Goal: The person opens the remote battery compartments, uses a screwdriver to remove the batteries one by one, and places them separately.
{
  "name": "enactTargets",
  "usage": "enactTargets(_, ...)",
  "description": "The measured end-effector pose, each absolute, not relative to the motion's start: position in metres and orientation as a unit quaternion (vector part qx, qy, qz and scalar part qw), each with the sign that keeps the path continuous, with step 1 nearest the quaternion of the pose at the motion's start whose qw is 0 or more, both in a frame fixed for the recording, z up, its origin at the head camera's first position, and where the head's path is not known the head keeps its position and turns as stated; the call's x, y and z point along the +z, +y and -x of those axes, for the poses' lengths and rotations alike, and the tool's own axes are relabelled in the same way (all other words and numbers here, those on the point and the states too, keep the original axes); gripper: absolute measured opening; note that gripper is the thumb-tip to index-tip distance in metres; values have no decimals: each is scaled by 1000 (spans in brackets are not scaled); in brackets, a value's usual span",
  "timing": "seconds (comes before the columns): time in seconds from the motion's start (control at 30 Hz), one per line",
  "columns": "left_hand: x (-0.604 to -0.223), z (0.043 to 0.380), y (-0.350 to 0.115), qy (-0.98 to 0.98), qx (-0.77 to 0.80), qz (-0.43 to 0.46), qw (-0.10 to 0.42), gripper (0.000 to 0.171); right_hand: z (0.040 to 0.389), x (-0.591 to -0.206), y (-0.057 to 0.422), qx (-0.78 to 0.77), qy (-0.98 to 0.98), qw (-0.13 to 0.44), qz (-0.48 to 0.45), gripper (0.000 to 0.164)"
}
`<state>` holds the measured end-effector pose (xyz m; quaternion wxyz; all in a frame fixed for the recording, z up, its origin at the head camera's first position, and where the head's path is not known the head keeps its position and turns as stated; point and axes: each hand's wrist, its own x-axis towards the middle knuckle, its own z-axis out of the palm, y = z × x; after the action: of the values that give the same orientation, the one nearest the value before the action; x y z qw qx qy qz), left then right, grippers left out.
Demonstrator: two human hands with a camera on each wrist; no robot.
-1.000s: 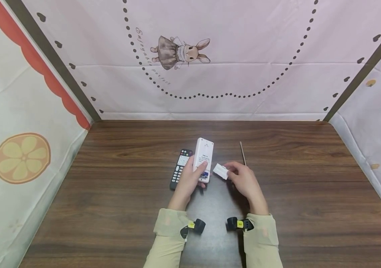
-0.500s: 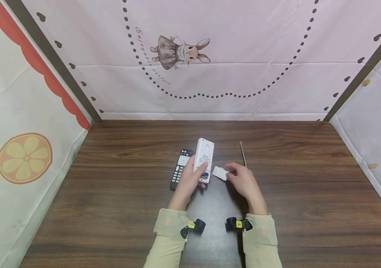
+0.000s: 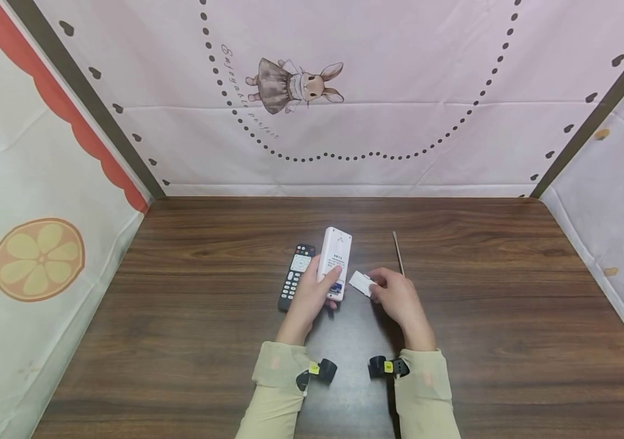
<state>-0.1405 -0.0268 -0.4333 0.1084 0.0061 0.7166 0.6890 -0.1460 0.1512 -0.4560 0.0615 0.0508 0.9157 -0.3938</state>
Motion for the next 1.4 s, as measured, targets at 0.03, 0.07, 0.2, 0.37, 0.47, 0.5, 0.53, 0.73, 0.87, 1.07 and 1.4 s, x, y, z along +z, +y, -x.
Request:
enactTargets(0.03, -434, 141, -27, 716, 689, -7, 109, 48, 146, -456, 151, -395, 915, 62, -52, 24)
enactTargets(0.07, -435, 141, -27, 716, 689, -9, 108, 48, 146, -456, 151, -396, 915, 62, -53, 24)
enactTargets(0.2, -446, 147, -27, 714, 691, -9, 113, 50, 146, -457, 151, -399, 913, 64, -57, 24)
enactTargets(0.37, -461, 153, -27, 712, 693, -6, 109, 52, 146, -457, 152, -407, 909, 66, -57, 24)
enactTargets(0.47, -464, 153, -26, 718, 689, -4, 99, 50, 147, -457, 152, -411, 908, 64, -52, 23)
enactTargets(0.5, -464, 153, -26, 720, 688, -2, 97, 49, 147, -457, 152, -413, 907, 64, -51, 23)
enactTargets(0.53, -464, 153, -26, 722, 686, -1, 95, 49, 147, -457, 152, -414, 907, 64, -49, 23)
enactTargets(0.73, -464, 152, -25, 719, 688, -1, 96, 50, 145, -454, 153, -420, 904, 69, -47, 26)
enactTargets(0.87, -465, 152, -25, 722, 685, 2, 98, 50, 145, -453, 153, -424, 902, 71, -46, 27)
enactTargets(1.07, -466, 152, -25, 726, 680, 4, 102, 48, 144, -453, 152, -427, 900, 75, -51, 27)
enactTargets(1.4, -467, 153, -24, 727, 679, -4, 104, 47, 144, -453, 153, -430, 899, 75, -45, 30)
